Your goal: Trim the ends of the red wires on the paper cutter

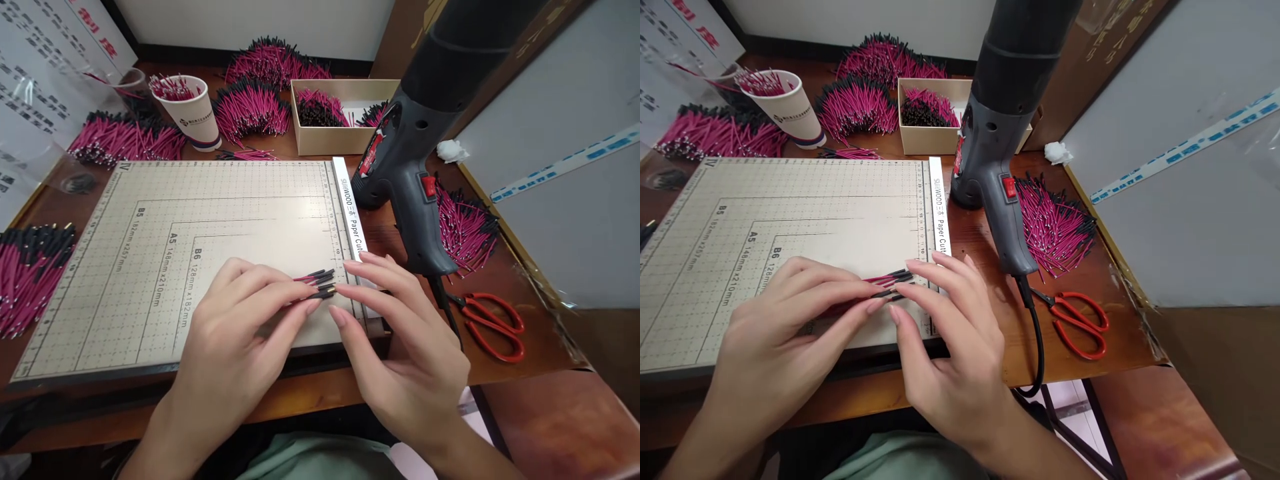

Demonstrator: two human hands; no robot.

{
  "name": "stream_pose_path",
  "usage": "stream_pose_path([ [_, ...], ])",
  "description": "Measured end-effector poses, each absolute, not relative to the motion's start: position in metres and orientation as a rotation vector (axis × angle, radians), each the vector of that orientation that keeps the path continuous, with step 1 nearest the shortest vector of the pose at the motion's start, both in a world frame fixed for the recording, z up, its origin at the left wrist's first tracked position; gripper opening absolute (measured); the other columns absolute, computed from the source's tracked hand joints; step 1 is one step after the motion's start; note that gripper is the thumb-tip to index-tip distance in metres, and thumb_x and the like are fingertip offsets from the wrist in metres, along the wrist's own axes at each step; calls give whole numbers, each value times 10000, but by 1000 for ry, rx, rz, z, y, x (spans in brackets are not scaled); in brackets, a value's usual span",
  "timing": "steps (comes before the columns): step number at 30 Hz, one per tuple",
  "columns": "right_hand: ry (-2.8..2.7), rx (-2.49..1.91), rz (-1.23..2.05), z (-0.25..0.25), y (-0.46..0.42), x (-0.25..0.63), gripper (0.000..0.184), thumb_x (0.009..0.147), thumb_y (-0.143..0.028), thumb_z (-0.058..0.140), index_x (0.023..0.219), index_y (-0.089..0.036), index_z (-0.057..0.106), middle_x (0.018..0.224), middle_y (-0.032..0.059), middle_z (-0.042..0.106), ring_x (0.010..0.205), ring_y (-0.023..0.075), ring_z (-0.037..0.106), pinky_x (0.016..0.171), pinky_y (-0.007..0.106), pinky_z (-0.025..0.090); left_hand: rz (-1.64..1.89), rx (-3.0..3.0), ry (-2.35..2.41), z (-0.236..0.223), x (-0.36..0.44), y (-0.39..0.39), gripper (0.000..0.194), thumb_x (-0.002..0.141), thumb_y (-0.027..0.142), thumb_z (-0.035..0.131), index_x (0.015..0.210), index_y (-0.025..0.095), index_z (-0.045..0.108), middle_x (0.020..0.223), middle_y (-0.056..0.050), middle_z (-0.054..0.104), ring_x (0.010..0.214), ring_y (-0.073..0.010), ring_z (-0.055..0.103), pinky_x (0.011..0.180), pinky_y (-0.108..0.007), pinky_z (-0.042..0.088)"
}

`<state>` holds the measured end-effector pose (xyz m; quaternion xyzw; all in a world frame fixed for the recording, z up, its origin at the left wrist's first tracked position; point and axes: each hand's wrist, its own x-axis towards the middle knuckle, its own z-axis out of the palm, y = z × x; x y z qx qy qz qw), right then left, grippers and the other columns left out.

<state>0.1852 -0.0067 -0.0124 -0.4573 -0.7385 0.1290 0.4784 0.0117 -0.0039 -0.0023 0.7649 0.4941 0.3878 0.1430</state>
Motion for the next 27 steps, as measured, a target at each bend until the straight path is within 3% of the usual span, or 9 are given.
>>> stream_pose_path([
  [12, -1851, -1098, 254, -12, -6, 186, 276, 818, -10, 697, 1056, -148, 716, 1093, 107, 758, 1114, 216, 694, 1083, 452, 557, 1092, 2199, 1417, -1, 11, -4, 89, 991, 159, 660, 1034, 236, 670, 918, 40, 693, 887, -122, 546, 769, -267, 485],
  [17, -1918, -1077, 242, -12, -5, 188, 327, 829, -33, 689, 1106, -204, 716, 1139, 91, 757, 1136, 250, 686, 1056, 523, 558, 1104, 2181, 1418, 0, 10, -5, 83, 996, 161, 650, 1019, 239, 667, 892, 42, 689, 882, -127, 539, 750, -286, 482],
  [27, -1827, -1111, 490, -8, -5, 191, 137, 900, -71, 683, 964, -189, 705, 1127, 50, 738, 1137, 162, 671, 1089, 381, 540, 1099, 2233, 1360, 0, 8, -5, 87, 980, 166, 663, 997, 247, 693, 905, 36, 728, 882, -158, 541, 766, -338, 493],
])
